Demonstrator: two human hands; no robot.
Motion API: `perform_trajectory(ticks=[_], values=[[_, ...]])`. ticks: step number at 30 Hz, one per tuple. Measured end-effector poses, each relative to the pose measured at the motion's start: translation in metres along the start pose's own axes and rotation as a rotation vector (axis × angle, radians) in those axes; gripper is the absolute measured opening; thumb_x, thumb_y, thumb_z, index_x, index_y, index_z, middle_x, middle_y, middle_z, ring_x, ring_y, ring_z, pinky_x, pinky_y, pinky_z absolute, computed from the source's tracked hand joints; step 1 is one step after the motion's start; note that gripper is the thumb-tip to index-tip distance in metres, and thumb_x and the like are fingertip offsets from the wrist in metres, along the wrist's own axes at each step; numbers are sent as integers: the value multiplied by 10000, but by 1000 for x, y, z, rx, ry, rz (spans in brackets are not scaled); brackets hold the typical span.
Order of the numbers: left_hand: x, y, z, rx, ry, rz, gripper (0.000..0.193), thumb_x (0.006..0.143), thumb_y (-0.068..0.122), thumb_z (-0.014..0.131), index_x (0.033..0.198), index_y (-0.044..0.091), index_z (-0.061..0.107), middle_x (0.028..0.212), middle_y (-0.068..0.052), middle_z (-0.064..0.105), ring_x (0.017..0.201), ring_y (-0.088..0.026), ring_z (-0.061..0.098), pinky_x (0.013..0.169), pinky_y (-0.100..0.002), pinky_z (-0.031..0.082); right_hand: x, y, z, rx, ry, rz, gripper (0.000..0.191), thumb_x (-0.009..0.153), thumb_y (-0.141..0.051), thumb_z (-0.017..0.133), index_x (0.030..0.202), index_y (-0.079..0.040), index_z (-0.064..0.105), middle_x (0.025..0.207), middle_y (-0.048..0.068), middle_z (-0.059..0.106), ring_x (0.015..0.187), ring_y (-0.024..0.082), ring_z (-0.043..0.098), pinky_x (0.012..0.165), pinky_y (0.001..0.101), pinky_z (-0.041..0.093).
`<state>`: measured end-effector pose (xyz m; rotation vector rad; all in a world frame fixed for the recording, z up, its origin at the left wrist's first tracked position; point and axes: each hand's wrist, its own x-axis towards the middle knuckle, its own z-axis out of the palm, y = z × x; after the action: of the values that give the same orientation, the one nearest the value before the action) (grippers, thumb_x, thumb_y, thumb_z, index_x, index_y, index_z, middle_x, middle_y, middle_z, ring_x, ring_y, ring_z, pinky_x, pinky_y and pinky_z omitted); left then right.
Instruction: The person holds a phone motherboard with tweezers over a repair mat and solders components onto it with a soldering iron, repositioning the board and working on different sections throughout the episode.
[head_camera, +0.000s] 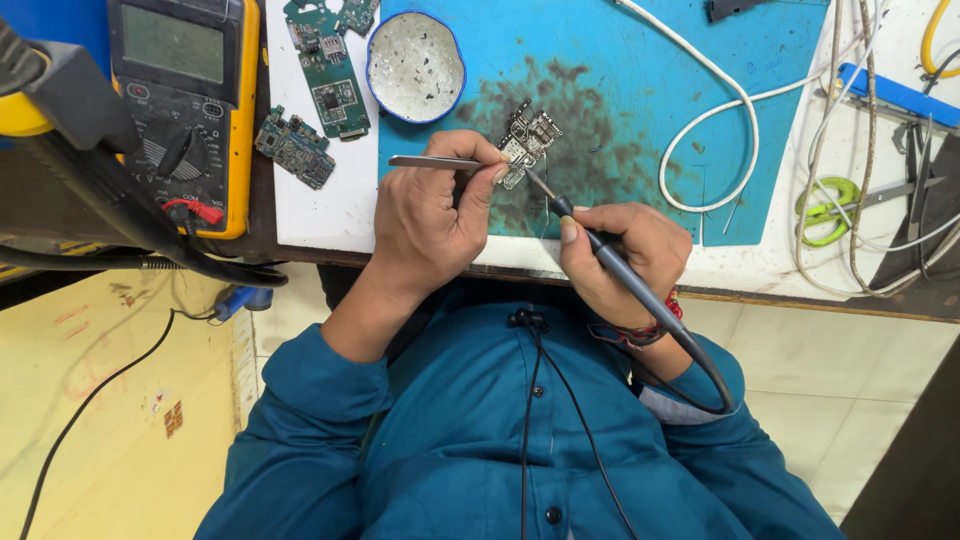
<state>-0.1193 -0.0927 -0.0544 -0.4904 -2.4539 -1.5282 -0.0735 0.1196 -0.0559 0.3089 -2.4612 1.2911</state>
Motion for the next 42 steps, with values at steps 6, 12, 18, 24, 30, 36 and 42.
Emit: perform_trajectory(ticks=[6,12,18,24,30,36,42], values=[[3,-1,1,6,4,-3,115,1067,102,689,1102,52,592,896,-40,702,680,-166,683,605,-309,516,4,0,0,4,-6,16,123,873,-14,800,959,3,713,811,100,716,682,183,695,594,255,503],[7,-1,-1,-1,1,-16,120,1064,98,693,1103,49,590,881,-38,698,664,-161,674,599,-310,508,10,-1,1,1,-5,-15,130,876,-9,806,960,3,709,843,108,720,717,199,711,611,265,517],[13,-3,-1,0,5,-6,120,1066,96,693,1112,56,590,887,-42,700,670,-162,676,605,-310,511,17,0,2,4,-11,-18,128,873,-3,807,958,7,711,849,110,721,723,212,718,618,271,523],[14,-4,-3,10,5,-10,127,1063,99,697,1114,55,590,870,-38,697,662,-164,671,603,-314,508,19,-1,2,-6,-17,-21,135,864,0,812,952,9,710,840,112,718,712,216,709,640,294,519],[18,-4,-4,10,1,3,118,1066,97,692,1108,56,590,872,-43,699,660,-161,673,597,-308,508,22,-1,3,-2,-15,-38,139,870,-2,814,953,4,702,849,112,719,718,218,709,615,282,519],[24,-5,-8,9,-1,6,128,1068,101,691,1115,52,583,864,-39,698,661,-159,677,596,-306,510,28,-3,5,1,-11,-41,146,874,-4,817,957,1,697,861,114,723,724,218,711,616,280,520],[27,-6,-11,11,1,11,131,1068,99,693,1115,54,579,875,-40,700,667,-165,679,601,-311,511,32,-4,6,0,-13,-39,148,869,-5,816,956,5,697,852,116,717,717,221,707,615,280,519]])
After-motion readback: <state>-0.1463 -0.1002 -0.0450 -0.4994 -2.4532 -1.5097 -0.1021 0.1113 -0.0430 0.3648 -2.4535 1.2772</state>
